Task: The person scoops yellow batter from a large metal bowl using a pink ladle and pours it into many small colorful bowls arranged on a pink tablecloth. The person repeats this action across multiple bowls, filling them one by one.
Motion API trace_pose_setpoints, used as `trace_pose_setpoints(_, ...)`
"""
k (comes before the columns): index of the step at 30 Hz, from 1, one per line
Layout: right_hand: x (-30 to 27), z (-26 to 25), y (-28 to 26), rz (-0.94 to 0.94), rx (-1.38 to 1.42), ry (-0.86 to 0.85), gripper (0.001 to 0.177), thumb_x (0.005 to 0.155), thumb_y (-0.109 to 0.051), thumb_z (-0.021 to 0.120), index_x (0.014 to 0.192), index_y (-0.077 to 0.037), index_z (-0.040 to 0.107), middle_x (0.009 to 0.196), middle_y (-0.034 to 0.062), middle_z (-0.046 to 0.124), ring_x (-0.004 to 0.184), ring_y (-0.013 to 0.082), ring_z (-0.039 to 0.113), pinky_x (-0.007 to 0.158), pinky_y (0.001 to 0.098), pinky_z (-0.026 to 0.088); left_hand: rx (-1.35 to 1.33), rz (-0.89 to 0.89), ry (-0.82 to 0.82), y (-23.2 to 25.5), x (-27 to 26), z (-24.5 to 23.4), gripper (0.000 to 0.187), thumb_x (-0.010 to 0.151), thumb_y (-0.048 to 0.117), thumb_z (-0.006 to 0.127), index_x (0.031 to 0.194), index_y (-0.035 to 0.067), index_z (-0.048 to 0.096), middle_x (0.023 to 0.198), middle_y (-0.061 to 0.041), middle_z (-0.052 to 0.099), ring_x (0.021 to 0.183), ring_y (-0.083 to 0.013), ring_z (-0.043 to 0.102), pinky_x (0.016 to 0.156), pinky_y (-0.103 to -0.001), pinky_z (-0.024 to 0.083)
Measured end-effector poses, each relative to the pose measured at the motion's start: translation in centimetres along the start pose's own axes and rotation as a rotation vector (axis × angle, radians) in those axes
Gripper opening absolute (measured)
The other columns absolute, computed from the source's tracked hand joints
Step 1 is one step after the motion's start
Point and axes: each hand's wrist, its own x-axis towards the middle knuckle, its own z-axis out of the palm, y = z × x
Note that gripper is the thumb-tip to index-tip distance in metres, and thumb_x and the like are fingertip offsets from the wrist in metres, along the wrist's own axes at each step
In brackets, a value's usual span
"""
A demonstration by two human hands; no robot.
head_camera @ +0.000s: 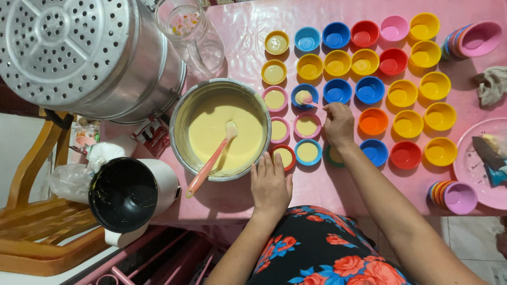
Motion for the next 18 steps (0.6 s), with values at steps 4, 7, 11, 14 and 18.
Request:
trace_pose_setpoints(4,0.4,-0.1,-0.4,-0.026,0.039,0.054,0.02,0.082,0.005,0.055,0.083,-0.014,0.061,0.08,0.0015,0.06,0.077,0.0225,0.059,0.073,0.0314,0.047,0.006,0.003,0.003,0.0,0.0,0.1,0.06,0.07,0.033,0.064,0.119,0.0,0.052,0.113,-0.027,0.054,0.106,-0.0367,0.053,0.092,-0.052,0.035)
trace_pose_setpoints(7,0.1,0.2,0.1,-0.021,0.004,0.005,0.02,0.081,0.005,0.056,0.084,-0.014,0.061,0.076,0.0025,0.058,0.075,0.023,0.058,0.073,0.0315,0.047,0.007,0.005,-0.003,-0.1,-0.1,0.3,0.06,0.07,0.033,0.064,0.119,0.0,0.052,0.113,-0.027,0.054,0.106,-0.0369,0.053,0.091,-0.053,0.035)
trace_pose_setpoints(11,0.2,0.2,0.0,0.001,0.027,0.027,0.021,0.079,0.006,0.056,0.083,-0.014,0.061,0.076,0.0021,0.058,0.075,0.0233,0.058,0.073,0.0321,0.047,0.005,-0.001,-0.004,-0.2,-0.1,0.4,0.062,0.069,0.033,0.065,0.12,0.0,0.052,0.114,-0.026,0.054,0.107,-0.0361,0.053,0.093,-0.052,0.035)
trace_pose_setpoints(14,0.2,0.3,0.3,0.005,0.012,0.029,0.021,0.079,0.005,0.056,0.082,-0.014,0.061,0.075,0.0025,0.057,0.073,0.0234,0.058,0.072,0.0325,0.048,-0.021,-0.004,-0.009,-0.2,-0.2,0.5,0.062,0.069,0.031,0.066,0.12,-0.001,0.051,0.115,-0.027,0.054,0.107,-0.0367,0.053,0.093,-0.051,0.036)
trace_pose_setpoints(18,0.3,0.0,-0.1,0.026,0.01,0.045,0.022,0.077,0.006,0.055,0.081,-0.015,0.06,0.074,0.0006,0.056,0.073,0.0213,0.057,0.071,0.0314,0.047,-0.069,-0.026,-0.019,-0.4,-0.5,0.7,0.058,0.072,0.028,0.064,0.119,-0.003,0.052,0.115,-0.027,0.054,0.108,-0.037,0.053,0.093,-0.047,0.037)
